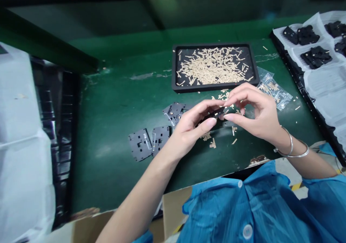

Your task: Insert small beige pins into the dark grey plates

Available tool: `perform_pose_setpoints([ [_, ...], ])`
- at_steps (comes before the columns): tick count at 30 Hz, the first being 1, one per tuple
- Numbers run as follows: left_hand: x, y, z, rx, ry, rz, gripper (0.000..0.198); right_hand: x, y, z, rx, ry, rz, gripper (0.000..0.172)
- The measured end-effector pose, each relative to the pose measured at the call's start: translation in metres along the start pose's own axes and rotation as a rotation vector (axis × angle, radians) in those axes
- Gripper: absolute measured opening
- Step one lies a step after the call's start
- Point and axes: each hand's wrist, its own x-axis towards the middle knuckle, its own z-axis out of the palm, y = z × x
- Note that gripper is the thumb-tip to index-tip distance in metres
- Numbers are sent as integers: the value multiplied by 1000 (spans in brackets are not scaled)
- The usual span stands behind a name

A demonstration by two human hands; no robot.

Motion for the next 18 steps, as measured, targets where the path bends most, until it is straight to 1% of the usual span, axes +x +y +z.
perform_pose_setpoints([
  [3, -1, 1, 0, 75, 52, 10, 38, 0, -2, 0, 37, 3, 12, 13],
  [7, -1, 5, 1, 134, 83, 4, 38, 0, -4, 2, 50, 7, 18, 17],
  [11, 0, 5, 1, 147, 68, 10, 38, 0, -5, 2, 29, -5, 59, 22],
  [18, 0, 6, 3, 168, 75, 35, 38, -1, -4, 2, 60, -33, 108, 19],
])
